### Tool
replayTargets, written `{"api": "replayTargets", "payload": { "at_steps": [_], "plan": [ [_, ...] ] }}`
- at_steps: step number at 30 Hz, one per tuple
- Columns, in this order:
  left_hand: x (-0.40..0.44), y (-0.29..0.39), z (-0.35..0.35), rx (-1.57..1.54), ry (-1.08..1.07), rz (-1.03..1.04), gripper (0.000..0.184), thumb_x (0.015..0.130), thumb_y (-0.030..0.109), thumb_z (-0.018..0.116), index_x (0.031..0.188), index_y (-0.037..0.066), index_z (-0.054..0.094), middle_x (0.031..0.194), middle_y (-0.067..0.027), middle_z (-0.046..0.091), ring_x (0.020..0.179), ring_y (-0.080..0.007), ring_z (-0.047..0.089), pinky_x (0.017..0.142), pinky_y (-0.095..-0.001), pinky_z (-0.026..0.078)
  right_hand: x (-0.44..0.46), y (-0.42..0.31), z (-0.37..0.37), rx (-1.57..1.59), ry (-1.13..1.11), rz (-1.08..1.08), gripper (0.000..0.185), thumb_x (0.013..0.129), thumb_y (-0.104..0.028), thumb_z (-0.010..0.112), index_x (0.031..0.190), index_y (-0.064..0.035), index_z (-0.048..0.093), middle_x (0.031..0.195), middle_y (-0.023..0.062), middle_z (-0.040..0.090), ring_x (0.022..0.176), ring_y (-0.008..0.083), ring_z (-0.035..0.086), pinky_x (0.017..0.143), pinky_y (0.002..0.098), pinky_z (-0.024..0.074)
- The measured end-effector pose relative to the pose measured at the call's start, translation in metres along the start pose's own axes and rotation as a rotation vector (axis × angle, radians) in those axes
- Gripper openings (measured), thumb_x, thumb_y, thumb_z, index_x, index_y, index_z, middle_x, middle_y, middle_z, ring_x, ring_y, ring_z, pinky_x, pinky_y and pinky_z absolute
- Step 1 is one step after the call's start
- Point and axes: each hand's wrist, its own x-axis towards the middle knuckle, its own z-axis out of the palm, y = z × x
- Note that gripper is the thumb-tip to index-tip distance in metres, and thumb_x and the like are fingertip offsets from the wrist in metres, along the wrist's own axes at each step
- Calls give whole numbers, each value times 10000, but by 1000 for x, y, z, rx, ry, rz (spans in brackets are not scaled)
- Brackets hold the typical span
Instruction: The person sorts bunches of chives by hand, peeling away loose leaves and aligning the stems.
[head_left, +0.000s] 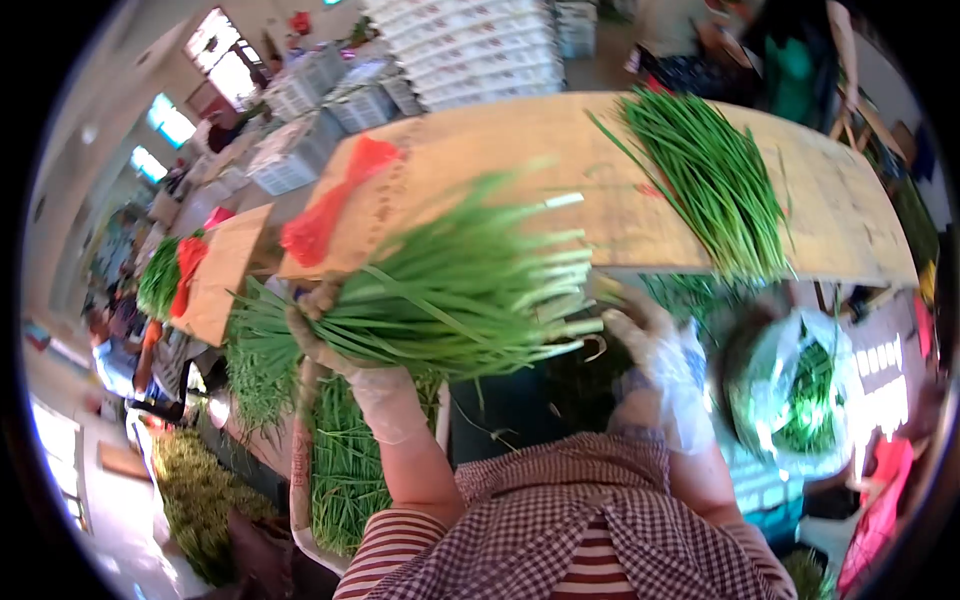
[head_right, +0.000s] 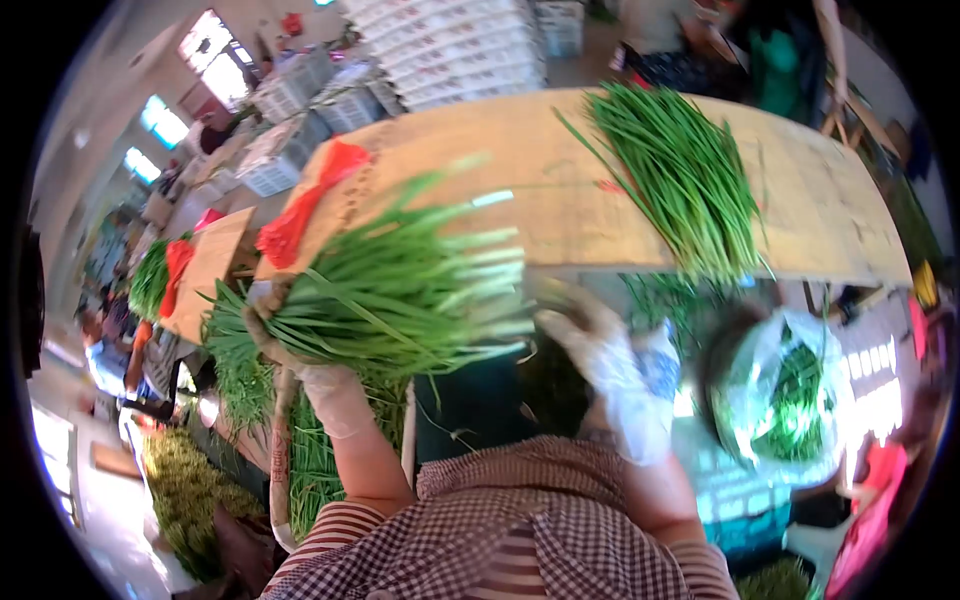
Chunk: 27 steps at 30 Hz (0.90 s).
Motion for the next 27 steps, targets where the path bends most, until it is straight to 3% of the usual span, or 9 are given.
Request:
{"api": "replayTargets", "payload": {
  "at_steps": [2, 4, 8, 12, 13, 17, 24, 25, 27],
  "plan": [
    [-3, -16, 42, 16, 171, 62, 311, 958, 288, 476, 729, 91, 552, 700, -33, 571, 749, -159, 540, 1007, -371, 411, 6, 31, 2, 292, -123, -46, 309, 879, -150, 661, 1150, -3, 640, 1075, 115, 680, 987, 155, 622, 889, 274, 478],
    [8, -7, 39, -65, -41, -38, 276, 947, 276, 498, 758, 86, 562, 702, -29, 574, 809, -147, 549, 1033, -370, 382, -6, -1, 12, 337, -175, 31, 230, 862, -83, 673, 1078, -3, 680, 1013, 104, 704, 918, 138, 647, 848, 252, 503],
    [-1, -5, 22, -102, 130, -200, 222, 919, 257, 534, 776, 90, 569, 745, -16, 572, 869, -143, 546, 1031, -381, 369, -23, -1, 24, 232, -313, -97, 216, 829, 36, 674, 1042, 5, 693, 977, 101, 710, 908, 125, 654, 833, 254, 534],
    [-12, -17, 12, -244, -49, -360, 88, 906, 141, 565, 866, 64, 577, 772, 10, 563, 779, -85, 543, 842, -250, 464, -23, 14, 27, 164, -226, -15, 269, 815, 23, 686, 1082, 18, 663, 1047, 96, 688, 937, 128, 639, 860, 258, 518],
    [-15, -22, 14, -125, 114, -202, 90, 906, 150, 569, 854, 77, 571, 789, 16, 566, 779, -85, 538, 823, -256, 470, -18, 18, 24, 124, -175, -49, 289, 808, 12, 696, 1095, 13, 657, 1050, 94, 686, 938, 127, 637, 859, 259, 516],
    [-2, -11, -9, -410, -96, -532, 210, 913, 268, 544, 763, 122, 573, 724, 30, 522, 801, -119, 530, 869, -391, 459, -6, 12, 10, 55, -43, -141, 418, 762, -81, 760, 1154, -19, 631, 1039, 94, 685, 971, 141, 621, 878, 287, 497],
    [-7, -23, -16, -139, 50, -315, 246, 918, 284, 545, 765, 95, 580, 761, 5, 577, 799, -148, 533, 889, -371, 441, 18, 26, 20, -371, -188, -306, 544, 681, -149, 831, 1153, 9, 611, 1052, 119, 684, 1005, 171, 623, 871, 285, 503],
    [-9, -26, -20, -162, 79, -312, 253, 920, 285, 543, 765, 89, 581, 760, -1, 584, 801, -154, 534, 890, -363, 440, 11, 29, 29, -50, -156, -147, 591, 662, -116, 832, 1181, 9, 577, 1032, 117, 684, 1023, 176, 614, 877, 290, 509],
    [-10, -26, -27, -152, 147, -300, 262, 921, 287, 545, 765, 81, 582, 749, -7, 589, 788, -158, 534, 885, -347, 441, 11, 45, 29, 42, -225, -386, 395, 716, -38, 798, 1077, 8, 646, 981, 64, 698, 914, 129, 635, 824, 301, 525]
  ]
}}
